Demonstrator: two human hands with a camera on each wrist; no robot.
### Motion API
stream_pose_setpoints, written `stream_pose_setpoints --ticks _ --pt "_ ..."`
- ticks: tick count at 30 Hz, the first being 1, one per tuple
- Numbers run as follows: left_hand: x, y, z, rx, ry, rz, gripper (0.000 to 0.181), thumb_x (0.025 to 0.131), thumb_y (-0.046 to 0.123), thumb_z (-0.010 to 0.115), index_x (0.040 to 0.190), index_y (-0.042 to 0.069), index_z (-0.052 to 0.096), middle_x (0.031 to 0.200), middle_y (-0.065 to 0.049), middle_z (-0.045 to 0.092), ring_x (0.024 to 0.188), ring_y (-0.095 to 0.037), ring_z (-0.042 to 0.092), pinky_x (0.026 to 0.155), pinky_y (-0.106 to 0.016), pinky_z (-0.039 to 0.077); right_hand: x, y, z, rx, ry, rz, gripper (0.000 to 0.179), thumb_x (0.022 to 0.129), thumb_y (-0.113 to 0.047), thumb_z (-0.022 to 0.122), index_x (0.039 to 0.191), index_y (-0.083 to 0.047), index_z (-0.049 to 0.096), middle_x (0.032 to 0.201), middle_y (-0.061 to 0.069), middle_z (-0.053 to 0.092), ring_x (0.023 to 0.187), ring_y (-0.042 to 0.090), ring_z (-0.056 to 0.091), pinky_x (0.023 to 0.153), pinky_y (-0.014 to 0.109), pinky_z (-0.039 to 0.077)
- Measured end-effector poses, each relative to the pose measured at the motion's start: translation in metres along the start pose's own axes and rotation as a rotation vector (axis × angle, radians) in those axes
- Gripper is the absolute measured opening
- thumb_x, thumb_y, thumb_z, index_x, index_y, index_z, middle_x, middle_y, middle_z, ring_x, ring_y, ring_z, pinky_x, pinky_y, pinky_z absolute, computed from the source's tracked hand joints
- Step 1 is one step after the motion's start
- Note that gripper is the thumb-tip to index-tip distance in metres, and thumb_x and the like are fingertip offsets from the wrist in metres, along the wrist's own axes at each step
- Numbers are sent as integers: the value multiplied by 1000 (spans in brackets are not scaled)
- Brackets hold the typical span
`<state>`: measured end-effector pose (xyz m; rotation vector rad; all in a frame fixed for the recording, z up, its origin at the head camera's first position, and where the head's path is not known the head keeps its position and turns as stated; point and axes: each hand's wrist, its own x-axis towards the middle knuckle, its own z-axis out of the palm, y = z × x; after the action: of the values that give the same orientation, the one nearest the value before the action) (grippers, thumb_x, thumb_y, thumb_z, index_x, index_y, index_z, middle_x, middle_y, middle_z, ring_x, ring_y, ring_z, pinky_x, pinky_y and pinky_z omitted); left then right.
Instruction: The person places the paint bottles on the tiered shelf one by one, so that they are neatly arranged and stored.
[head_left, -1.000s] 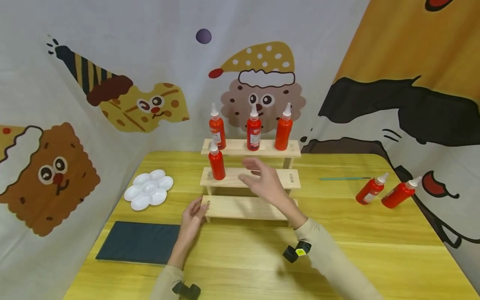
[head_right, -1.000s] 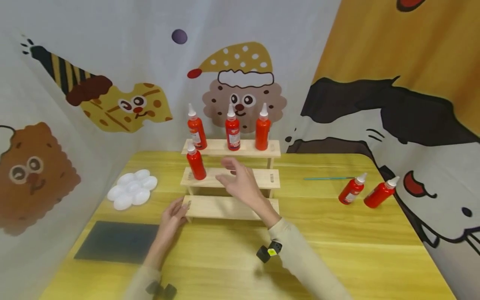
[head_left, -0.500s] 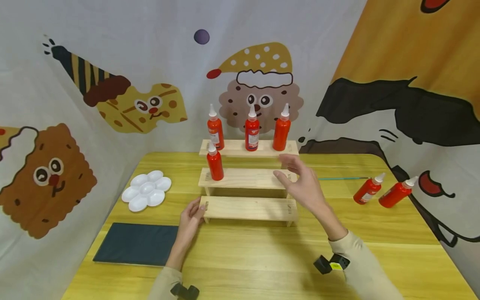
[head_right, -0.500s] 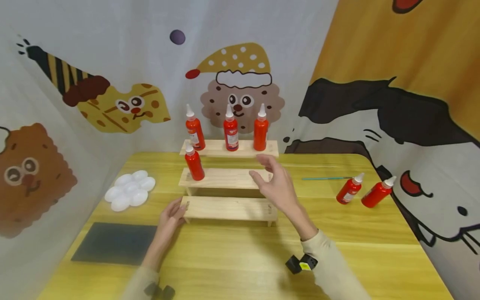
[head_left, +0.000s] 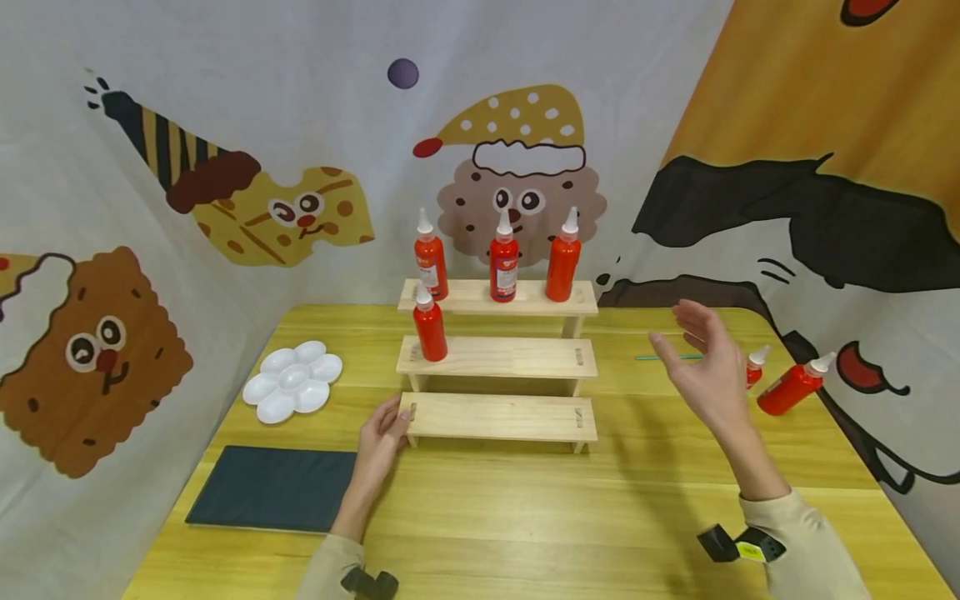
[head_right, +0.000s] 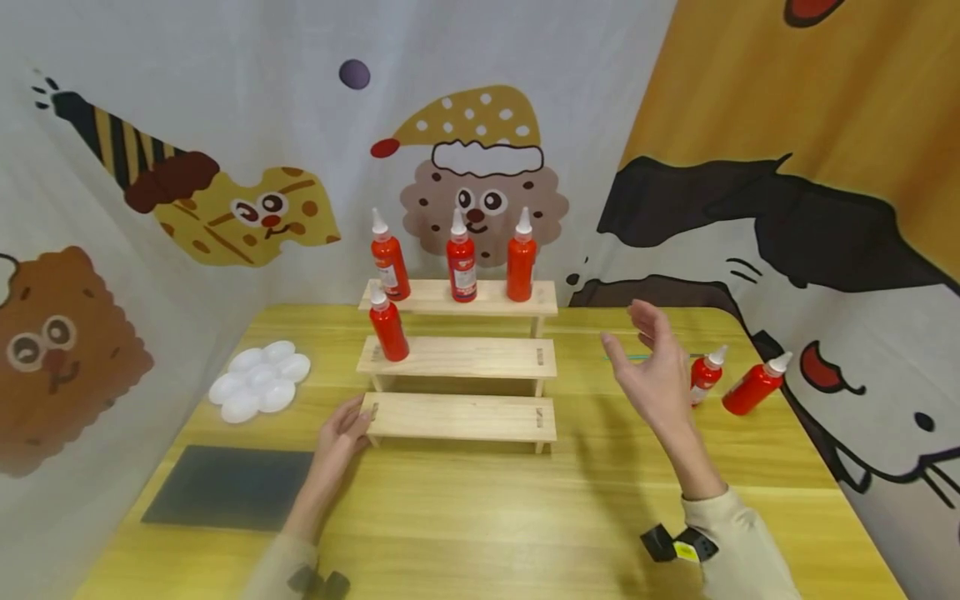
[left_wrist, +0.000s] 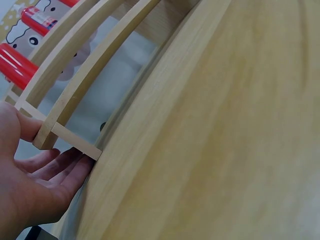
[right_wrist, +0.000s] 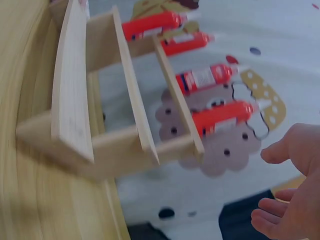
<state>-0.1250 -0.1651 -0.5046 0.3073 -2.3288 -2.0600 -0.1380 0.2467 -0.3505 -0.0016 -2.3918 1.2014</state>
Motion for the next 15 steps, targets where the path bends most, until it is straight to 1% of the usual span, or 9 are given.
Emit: stream_pose_setpoints --ticks 1,4,6,9,11,15 --pt "0 0 0 0 1 0 51 106 23 56 150 1 45 141 -28 57 125 -36 59 91 -36 56 1 3 -5 -10 7 19 60 97 -21 71 147 -2 46 144 20 56 131 37 53 113 34 43" --pt "0 0 0 -1 4 1 51 106 23 56 150 1 45 141 -28 57 124 -36 60 91 -36 56 3 14 -17 -21 29 72 63 97 -23 69 151 -4 41 149 17 51 136 37 49 117 36 39" --pt "0 -1 -1 -3 5 -1 51 105 22 56 150 1 45 141 -28 57 124 -35 60 91 -35 56 4 23 -23 -26 51 112 65 98 -24 68 153 -5 39 153 16 48 139 36 46 119 40 35" --pt "1 -1 0 -4 4 -3 51 105 23 56 150 1 45 141 -28 57 123 -35 60 90 -33 55 6 38 -30 -39 112 184 66 98 -24 67 155 -9 36 157 12 44 144 33 41 121 45 31" --pt "1 -1 0 -2 2 -4 51 105 24 57 150 1 45 142 -28 57 123 -35 60 89 -33 56 7 50 -33 -43 156 240 67 98 -25 66 156 -12 35 159 10 41 145 31 39 120 43 33" --pt "1 -1 0 0 -1 -2 52 105 24 56 150 1 45 142 -27 57 124 -36 60 91 -36 56 7 75 -38 -35 220 317 71 97 -28 66 157 -13 31 162 8 36 148 28 34 122 39 29"
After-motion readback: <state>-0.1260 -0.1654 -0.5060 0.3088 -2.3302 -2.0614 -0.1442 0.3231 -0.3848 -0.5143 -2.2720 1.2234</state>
